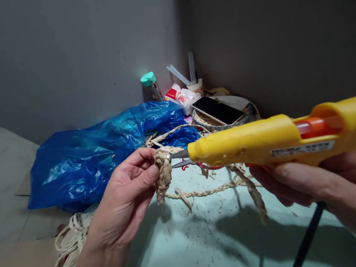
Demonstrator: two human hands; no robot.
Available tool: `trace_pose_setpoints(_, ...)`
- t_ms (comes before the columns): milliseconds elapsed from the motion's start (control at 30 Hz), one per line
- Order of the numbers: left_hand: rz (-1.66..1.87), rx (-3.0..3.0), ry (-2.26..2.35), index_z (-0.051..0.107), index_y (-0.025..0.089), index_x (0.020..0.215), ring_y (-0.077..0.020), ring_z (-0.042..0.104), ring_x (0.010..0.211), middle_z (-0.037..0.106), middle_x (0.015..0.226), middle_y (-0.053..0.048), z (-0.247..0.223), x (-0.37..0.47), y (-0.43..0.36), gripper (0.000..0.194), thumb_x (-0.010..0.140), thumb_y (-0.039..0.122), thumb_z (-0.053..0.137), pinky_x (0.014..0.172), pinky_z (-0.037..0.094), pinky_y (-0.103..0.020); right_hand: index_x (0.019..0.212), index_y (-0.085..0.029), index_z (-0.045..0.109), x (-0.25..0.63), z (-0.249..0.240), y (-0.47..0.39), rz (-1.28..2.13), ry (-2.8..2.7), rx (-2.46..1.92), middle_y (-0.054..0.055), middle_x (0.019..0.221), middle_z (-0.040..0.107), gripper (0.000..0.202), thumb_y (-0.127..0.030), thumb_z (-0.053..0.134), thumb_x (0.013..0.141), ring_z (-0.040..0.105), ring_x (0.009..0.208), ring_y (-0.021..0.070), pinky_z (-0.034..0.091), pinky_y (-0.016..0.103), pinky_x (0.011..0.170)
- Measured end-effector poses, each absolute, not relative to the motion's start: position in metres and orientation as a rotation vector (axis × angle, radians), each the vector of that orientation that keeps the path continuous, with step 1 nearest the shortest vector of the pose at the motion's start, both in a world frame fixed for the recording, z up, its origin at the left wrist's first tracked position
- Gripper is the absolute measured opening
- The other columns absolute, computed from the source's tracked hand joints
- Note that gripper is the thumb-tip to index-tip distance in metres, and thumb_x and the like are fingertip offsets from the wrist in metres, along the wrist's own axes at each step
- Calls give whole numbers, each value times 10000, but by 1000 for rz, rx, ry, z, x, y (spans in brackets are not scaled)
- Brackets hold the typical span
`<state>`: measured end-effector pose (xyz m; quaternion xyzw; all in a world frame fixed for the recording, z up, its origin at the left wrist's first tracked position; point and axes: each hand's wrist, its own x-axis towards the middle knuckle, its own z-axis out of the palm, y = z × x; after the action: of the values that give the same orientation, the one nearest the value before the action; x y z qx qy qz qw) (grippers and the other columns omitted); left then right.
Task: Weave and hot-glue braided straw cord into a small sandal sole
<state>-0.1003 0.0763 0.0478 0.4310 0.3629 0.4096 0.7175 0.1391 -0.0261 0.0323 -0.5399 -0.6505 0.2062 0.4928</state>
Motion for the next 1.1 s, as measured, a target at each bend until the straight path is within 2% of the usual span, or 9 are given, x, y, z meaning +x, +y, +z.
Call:
trace_pose_setpoints(100, 909, 952, 811, 732, 131, 854, -120, 696, 639, 747, 750, -54, 48, -101, 76, 278, 645, 106, 912, 598, 587, -157, 534, -276, 689, 140, 31, -26, 530, -1577, -1334, 19, 557, 677, 487, -496, 574, 953, 634, 521, 207, 528, 300, 440)
trace_pose_setpoints(300, 914, 916, 806, 743, 126, 870, -115, 698, 640, 755, 791, -54, 49, -98, 75, 252, 669, 102, 893, 661, 613, -179, 507, -267, 654, 141, 32, -26, 555, -1585, -1313, 31, 663, 733, 508, -512, 578, 946, 676, 566, 213, 514, 289, 422)
trace_pose_setpoints(533, 926, 840, 781, 738, 105, 872, -131, 707, 635, 757, 782, -78, 49, -95, 74, 266, 655, 53, 883, 629, 617, -191, 504, -263, 647, 140, 32, -24, 532, -1599, -1293, 12, 586, 683, 502, -465, 575, 957, 609, 476, 180, 536, 301, 487)
trace_pose_setpoints(767, 891, 862, 794, 721, 104, 966, -142, 722, 689, 754, 841, -96, 47, -96, 72, 185, 803, 17, 732, 693, 631, -235, 484, -255, 647, 139, 33, -25, 563, -1580, -1306, 23, 586, 689, 533, -499, 574, 953, 652, 531, 197, 531, 289, 476)
trace_pose_setpoints(933, 911, 820, 783, 719, 94, 919, -150, 728, 641, 765, 802, -98, 51, -92, 72, 218, 737, -6, 783, 645, 627, -203, 514, -270, 667, 141, 32, -20, 504, -1607, -1260, 9, 540, 656, 497, -484, 583, 955, 607, 465, 186, 539, 309, 497)
trace_pose_setpoints(1100, 908, 772, 739, 724, 90, 929, -162, 754, 671, 793, 879, -104, 49, -92, 72, 202, 757, -3, 775, 703, 653, -243, 514, -257, 654, 138, 30, -22, 531, -1566, -1294, 14, 546, 662, 504, -506, 588, 946, 644, 518, 189, 509, 283, 486)
